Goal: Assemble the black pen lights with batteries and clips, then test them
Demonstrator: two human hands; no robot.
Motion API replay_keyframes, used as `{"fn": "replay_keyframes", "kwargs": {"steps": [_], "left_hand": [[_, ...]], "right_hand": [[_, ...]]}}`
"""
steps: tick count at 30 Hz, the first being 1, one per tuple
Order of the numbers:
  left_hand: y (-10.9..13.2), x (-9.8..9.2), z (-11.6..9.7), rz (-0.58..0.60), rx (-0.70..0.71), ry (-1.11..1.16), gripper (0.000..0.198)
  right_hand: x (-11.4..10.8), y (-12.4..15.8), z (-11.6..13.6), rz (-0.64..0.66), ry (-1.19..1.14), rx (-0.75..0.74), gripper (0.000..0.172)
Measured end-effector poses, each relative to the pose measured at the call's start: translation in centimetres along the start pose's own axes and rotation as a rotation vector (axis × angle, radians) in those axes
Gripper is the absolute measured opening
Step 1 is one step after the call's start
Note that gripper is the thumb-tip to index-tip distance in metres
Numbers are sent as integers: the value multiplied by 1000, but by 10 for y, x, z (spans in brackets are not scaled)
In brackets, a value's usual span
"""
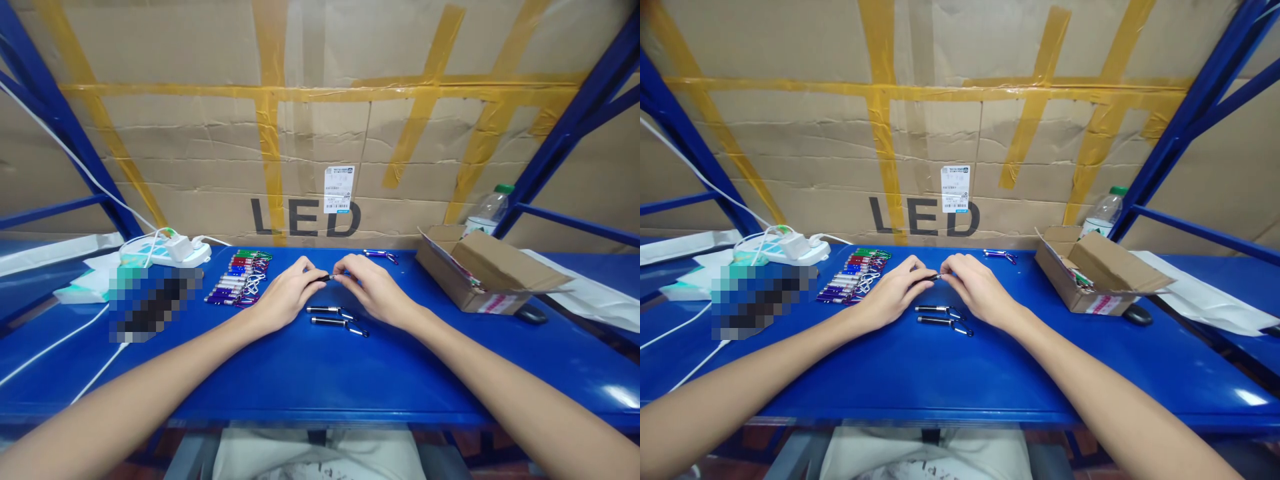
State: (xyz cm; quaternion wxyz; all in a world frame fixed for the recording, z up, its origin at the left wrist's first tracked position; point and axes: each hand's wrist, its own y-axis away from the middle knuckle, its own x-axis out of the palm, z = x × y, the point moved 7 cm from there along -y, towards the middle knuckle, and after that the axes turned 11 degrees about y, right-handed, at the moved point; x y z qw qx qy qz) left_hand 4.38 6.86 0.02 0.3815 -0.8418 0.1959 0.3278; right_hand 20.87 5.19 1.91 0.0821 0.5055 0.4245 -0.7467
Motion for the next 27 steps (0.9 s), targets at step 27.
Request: {"fn": "replay_keyframes", "kwargs": {"steps": [27], "left_hand": [[2, -1, -14, 0, 130, -62, 30]], "right_hand": [[4, 1, -1, 4, -73, 8, 12]]}}
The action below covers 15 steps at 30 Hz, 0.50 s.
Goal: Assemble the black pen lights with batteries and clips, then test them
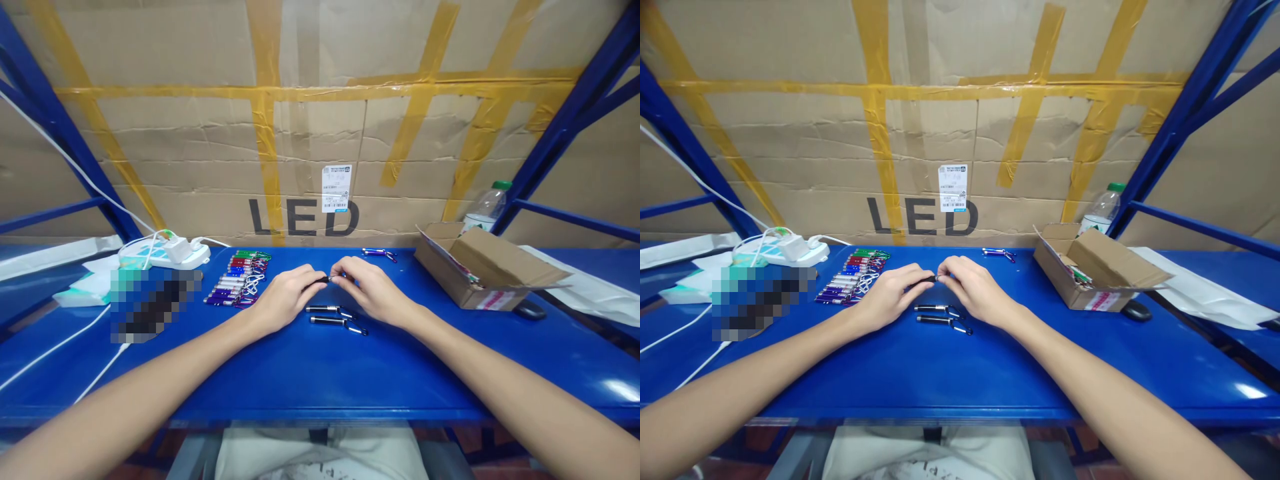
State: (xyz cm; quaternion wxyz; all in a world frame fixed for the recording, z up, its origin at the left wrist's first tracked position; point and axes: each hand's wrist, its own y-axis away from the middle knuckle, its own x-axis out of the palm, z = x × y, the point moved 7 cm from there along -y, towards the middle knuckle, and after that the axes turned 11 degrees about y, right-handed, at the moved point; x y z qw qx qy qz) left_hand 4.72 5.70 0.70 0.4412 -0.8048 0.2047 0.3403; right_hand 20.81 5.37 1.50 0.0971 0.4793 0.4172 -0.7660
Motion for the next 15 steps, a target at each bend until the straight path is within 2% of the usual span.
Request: {"fn": "replay_keyframes", "kwargs": {"steps": [3, 7, 11, 15], "left_hand": [[1, 1, -2, 23, 23, -36, 30], [3, 0, -6, 24, 104, -95, 29], [6, -2, -12, 0, 243, -285, 30], [8, -3, -21, -19, 383, -468, 30]], "right_hand": [[3, 0, -4, 10, -54, 54, 13], [8, -1, -11, 43, -241, 189, 16], [17, -2, -15, 102, -546, 354, 23], [32, 4, -20, 226, -955, 613, 36]]}}
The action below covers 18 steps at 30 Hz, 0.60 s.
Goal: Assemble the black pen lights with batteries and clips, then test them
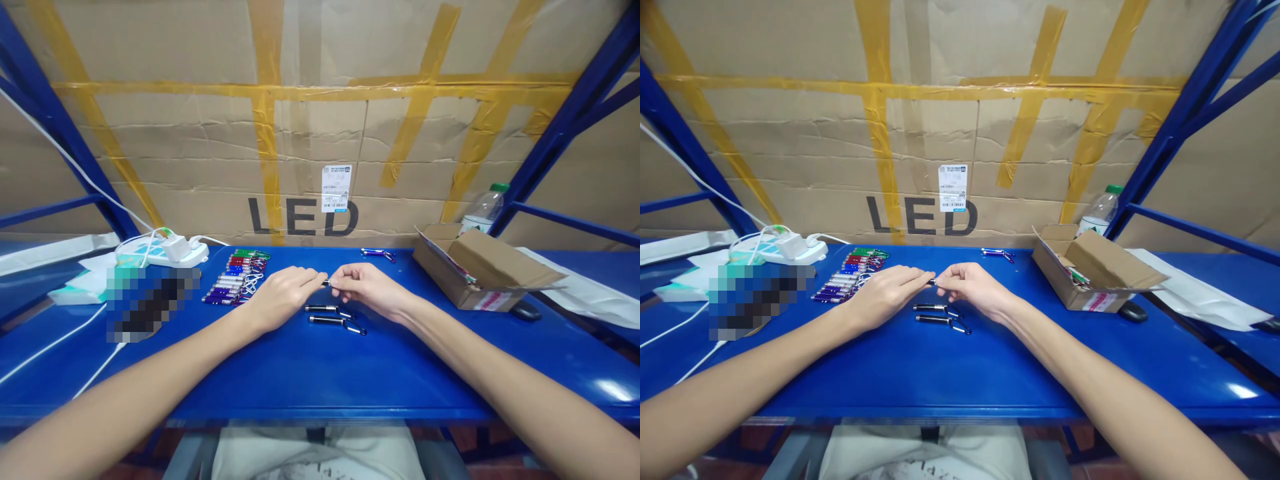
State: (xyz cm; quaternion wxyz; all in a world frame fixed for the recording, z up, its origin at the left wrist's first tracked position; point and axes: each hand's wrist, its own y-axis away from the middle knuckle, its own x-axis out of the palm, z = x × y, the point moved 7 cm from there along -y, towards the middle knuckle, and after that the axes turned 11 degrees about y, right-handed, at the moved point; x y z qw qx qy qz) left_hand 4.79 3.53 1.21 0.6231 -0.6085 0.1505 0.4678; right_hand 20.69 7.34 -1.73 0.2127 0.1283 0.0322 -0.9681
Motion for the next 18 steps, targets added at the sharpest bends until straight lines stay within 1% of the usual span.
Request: {"fn": "replay_keyframes", "kwargs": {"steps": [2, 3, 4, 6, 8, 11, 12, 13, 15, 18], "left_hand": [[-1, -2, -2, -6, 15, -9, 30], [-2, -3, -2, -10, 1, 11, 31], [-3, -4, -1, -13, -29, 49, 31], [-4, -3, 3, -8, -119, 161, 32], [-4, 1, 9, 11, -216, 280, 33], [-3, 7, 16, 38, -329, 407, 32], [-3, 9, 17, 46, -355, 437, 32], [-3, 11, 19, 51, -376, 464, 31], [-4, 12, 20, 59, -409, 511, 30], [-4, 15, 21, 69, -448, 568, 30]], "right_hand": [[3, 1, -5, 59, -137, 92, 41], [4, 1, -6, 77, -167, 101, 42], [3, 1, -5, 80, -170, 85, 44], [1, 0, -1, 41, -103, -8, 44], [-3, -1, 6, -40, 52, -143, 38], [-6, 3, 18, -177, 418, -343, 22], [-6, 5, 21, -205, 540, -399, 19], [-5, 7, 23, -220, 645, -450, 18], [-3, 10, 26, -208, 792, -539, 16], [0, 15, 27, -171, 914, -618, 17]]}}
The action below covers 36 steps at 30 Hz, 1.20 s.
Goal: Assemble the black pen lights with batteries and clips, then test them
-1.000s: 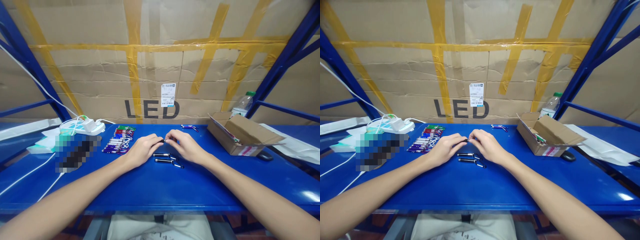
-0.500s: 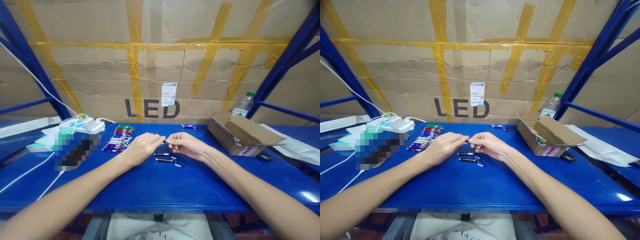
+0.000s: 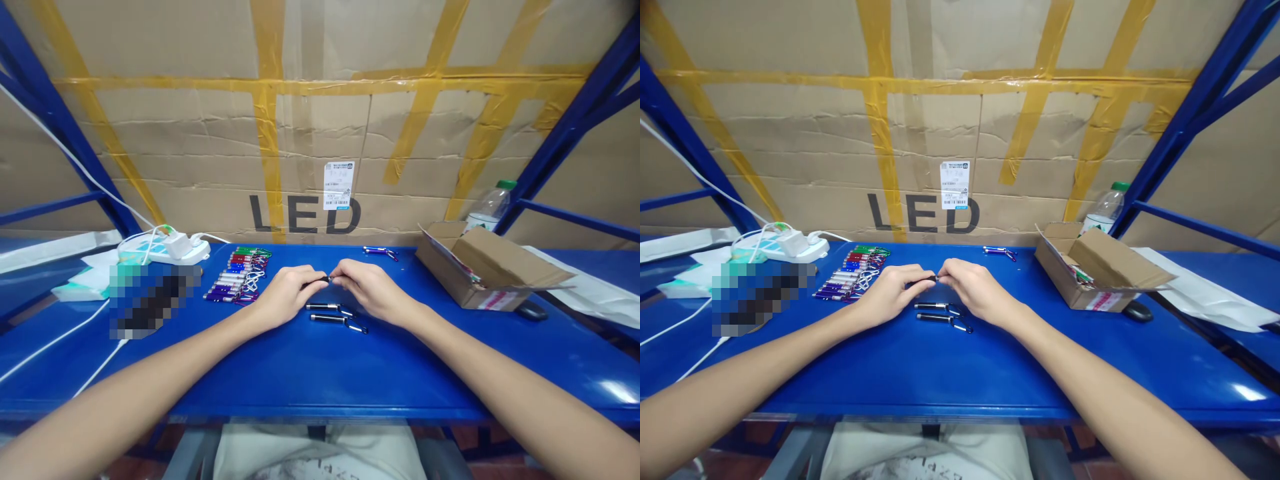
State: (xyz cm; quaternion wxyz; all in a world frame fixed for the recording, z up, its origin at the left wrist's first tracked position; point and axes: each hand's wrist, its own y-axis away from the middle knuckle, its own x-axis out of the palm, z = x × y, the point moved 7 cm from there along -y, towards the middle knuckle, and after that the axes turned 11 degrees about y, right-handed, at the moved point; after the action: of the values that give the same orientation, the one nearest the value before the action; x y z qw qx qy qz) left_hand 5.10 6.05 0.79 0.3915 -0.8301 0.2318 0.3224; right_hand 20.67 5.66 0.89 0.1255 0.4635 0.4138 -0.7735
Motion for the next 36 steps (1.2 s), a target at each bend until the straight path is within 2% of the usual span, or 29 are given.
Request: {"fn": "replay_keyframes", "kwargs": {"steps": [3, 5, 8, 11, 15, 18, 21, 23, 25, 27, 29, 32, 36], "left_hand": [[1, 2, -1, 12, 14, -18, 31], [3, 3, -3, 23, 59, -82, 31], [7, 3, -6, 32, 154, -222, 36], [9, 2, -11, 26, 257, -384, 40], [9, 1, -18, 30, 338, -527, 35], [8, 1, -20, 24, 334, -528, 35], [5, -1, -14, -5, 220, -373, 37], [4, -1, -6, -14, 120, -260, 35], [3, -1, 2, -14, 41, -193, 32], [2, -1, 7, -16, -8, -148, 29], [2, -2, 10, -18, -30, -110, 27], [2, -1, 9, -15, -38, -78, 27], [2, 1, 9, -11, -38, -89, 26]], "right_hand": [[0, 1, 2, 23, 29, 5, 20], [2, 0, 0, 61, -38, 85, 21], [11, 0, -8, 143, -287, 275, 22], [20, 1, -14, 195, -581, 413, 31], [26, 3, -16, 234, -849, 524, 43], [25, 4, -15, 292, -949, 553, 46], [15, 0, -21, 331, -744, 442, 47], [1, -2, -36, 218, -450, 375, 43], [-14, -2, -52, 62, -94, 330, 25], [-16, -1, -61, 27, 171, 240, 9], [-7, 2, -68, 84, 271, 177, 8], [8, 6, -73, 177, 296, 139, 7], [15, 7, -69, 188, 282, 132, 13]]}}
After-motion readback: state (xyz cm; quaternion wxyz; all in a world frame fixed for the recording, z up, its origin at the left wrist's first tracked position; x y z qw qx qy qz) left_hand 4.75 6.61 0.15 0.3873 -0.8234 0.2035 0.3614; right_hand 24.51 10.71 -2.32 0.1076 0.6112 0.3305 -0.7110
